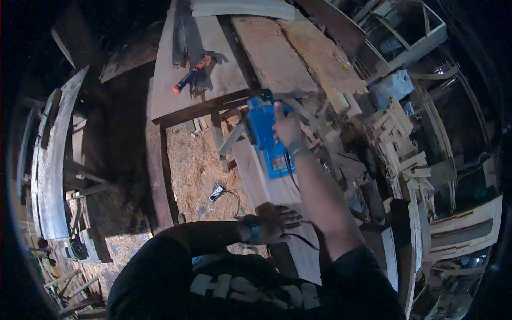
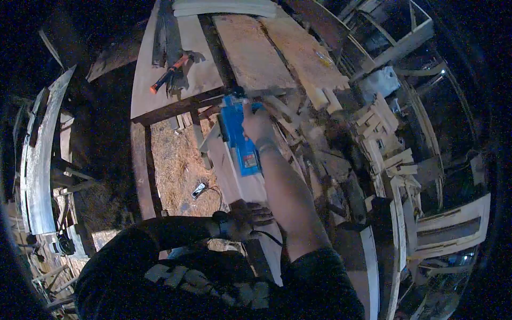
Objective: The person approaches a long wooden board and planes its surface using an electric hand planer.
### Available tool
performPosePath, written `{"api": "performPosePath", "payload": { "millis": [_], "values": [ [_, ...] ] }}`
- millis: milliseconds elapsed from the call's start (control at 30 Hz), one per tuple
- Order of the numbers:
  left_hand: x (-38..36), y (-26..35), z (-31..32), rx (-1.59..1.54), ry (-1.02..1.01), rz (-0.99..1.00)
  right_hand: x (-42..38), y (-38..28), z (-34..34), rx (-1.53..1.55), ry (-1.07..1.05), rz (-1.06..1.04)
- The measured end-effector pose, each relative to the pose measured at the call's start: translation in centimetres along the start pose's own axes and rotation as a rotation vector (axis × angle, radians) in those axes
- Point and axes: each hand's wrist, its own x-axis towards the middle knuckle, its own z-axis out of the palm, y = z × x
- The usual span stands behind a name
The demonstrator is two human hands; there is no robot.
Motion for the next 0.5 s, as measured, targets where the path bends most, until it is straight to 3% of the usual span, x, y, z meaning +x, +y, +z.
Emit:
{"api": "performPosePath", "payload": {
  "millis": [200, 300, 400, 467, 500],
  "values": [
    [-0.5, -2.9, 0.8, -0.042, 0.045, 0.005, 3.1, -3.5, 1.5, 0.118, 0.026, 0.089],
    [-0.2, -3.3, 2.3, 0.017, -0.074, -0.015, 2.9, -3.3, 1.2, 0.170, 0.022, 0.111],
    [-0.5, -4.0, 5.6, -0.015, 0.238, 0.064, 1.0, -3.6, 0.5, 0.175, 0.050, 0.041],
    [-1.3, -3.2, 2.9, -0.599, 0.176, 0.034, -2.8, -3.0, -1.1, 0.212, 0.107, -0.090],
    [-1.7, -2.7, 1.4, -0.652, 0.105, 0.086, -5.1, -2.1, -2.2, 0.283, 0.154, -0.130]
  ]
}}
